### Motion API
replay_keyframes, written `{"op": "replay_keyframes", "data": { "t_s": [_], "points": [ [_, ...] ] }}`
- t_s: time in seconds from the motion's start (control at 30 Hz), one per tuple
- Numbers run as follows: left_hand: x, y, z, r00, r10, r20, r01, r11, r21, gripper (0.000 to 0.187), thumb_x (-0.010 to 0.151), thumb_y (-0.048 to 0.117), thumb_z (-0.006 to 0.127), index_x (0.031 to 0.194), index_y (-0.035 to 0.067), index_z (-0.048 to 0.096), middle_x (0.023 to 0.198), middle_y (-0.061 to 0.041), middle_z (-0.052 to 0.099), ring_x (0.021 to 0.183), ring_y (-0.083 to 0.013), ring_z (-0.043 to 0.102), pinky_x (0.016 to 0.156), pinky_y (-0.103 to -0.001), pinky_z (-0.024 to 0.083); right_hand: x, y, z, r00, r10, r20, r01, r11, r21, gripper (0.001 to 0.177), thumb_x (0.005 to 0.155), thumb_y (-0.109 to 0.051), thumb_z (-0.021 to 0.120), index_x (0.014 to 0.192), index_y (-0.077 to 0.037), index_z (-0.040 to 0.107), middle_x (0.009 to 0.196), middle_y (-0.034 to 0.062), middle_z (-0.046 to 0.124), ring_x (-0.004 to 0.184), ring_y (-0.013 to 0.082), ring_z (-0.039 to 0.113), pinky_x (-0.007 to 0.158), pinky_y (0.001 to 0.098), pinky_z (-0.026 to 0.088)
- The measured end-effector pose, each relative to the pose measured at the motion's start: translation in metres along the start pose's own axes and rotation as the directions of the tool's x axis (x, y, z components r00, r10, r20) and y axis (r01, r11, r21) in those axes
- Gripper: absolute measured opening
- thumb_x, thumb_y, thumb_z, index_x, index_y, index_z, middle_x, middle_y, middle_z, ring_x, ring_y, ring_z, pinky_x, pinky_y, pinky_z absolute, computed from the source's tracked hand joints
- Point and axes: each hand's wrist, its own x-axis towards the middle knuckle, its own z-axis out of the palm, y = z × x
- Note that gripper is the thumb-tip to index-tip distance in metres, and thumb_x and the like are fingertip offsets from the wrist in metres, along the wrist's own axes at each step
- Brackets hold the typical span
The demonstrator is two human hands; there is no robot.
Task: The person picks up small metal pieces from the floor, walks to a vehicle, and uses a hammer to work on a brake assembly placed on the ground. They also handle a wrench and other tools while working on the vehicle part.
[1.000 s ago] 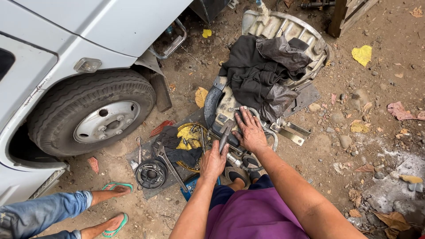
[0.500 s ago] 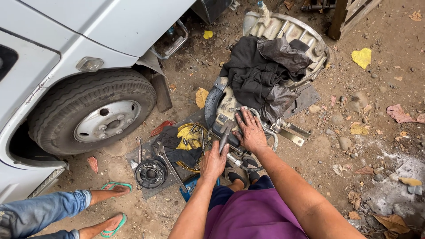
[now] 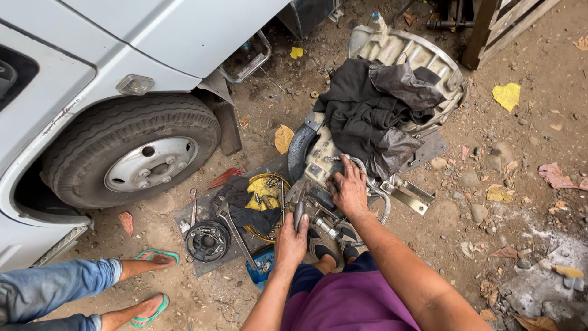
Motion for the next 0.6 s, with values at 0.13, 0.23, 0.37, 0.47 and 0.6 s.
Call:
{"op": "replay_keyframes", "data": {
  "t_s": [0.13,0.23,0.37,0.47,0.6],
  "points": [
    [0.013,-0.041,0.01,0.994,0.105,0.034,-0.107,0.993,0.043,0.03,0.105,0.045,0.048,0.103,0.016,0.056,0.066,-0.002,0.061,0.052,-0.0159,0.059,0.05,-0.039,0.051,0.009,-0.01,-0.01,0.991,0.105,0.08,-0.103,0.994,-0.03,0.028,0.097,-0.031,0.061,0.087,-0.006,0.07,0.161,0.0126,0.04,0.14,0.0318,0.043,0.115,0.0489,0.033],
    [0.003,-0.04,0.006,0.997,0.075,0.015,-0.076,0.997,0.019,0.031,0.102,0.046,0.051,0.102,0.016,0.057,0.065,-0.003,0.064,0.052,-0.0185,0.062,0.051,-0.04,0.05,0.009,-0.003,-0.011,0.968,0.226,0.11,-0.238,0.964,0.116,0.026,0.098,-0.027,0.062,0.084,-0.006,0.068,0.16,0.0085,0.042,0.135,0.0271,0.047,0.115,0.0483,0.037],
    [-0.002,-0.047,0.004,0.995,0.103,0.004,-0.103,0.993,-0.054,0.028,0.1,0.039,0.056,0.1,0.012,0.062,0.065,-0.004,0.07,0.052,-0.0191,0.066,0.049,-0.038,0.05,0.009,0.005,-0.014,0.974,0.199,0.111,-0.218,0.955,0.201,0.02,0.096,-0.022,0.064,0.09,-0.003,0.065,0.157,0.0125,0.044,0.14,0.034,0.045,0.116,0.0532,0.036],
    [-0.001,-0.064,0.012,0.999,0.034,0.026,-0.034,0.999,-0.019,0.03,0.097,0.042,0.059,0.109,0.015,0.062,0.078,-0.008,0.078,0.062,-0.0269,0.074,0.06,-0.043,0.055,0.007,0.011,-0.014,0.988,0.138,0.065,-0.15,0.954,0.26,0.014,0.092,-0.015,0.068,0.091,-0.002,0.065,0.156,0.0144,0.046,0.137,0.0361,0.048,0.112,0.0487,0.038],
    [-0.003,-0.073,0.021,0.996,0.005,0.091,-0.004,1.0,-0.016,0.031,0.094,0.038,0.064,0.112,0.013,0.064,0.075,-0.009,0.079,0.054,-0.0257,0.069,0.055,-0.041,0.053,0.006,0.004,-0.016,0.994,0.11,-0.023,-0.096,0.941,0.325,0.01,0.089,-0.008,0.071,0.091,0.0,0.066,0.151,0.0178,0.051,0.132,0.0365,0.055,0.107,0.0445,0.042]
  ]
}}
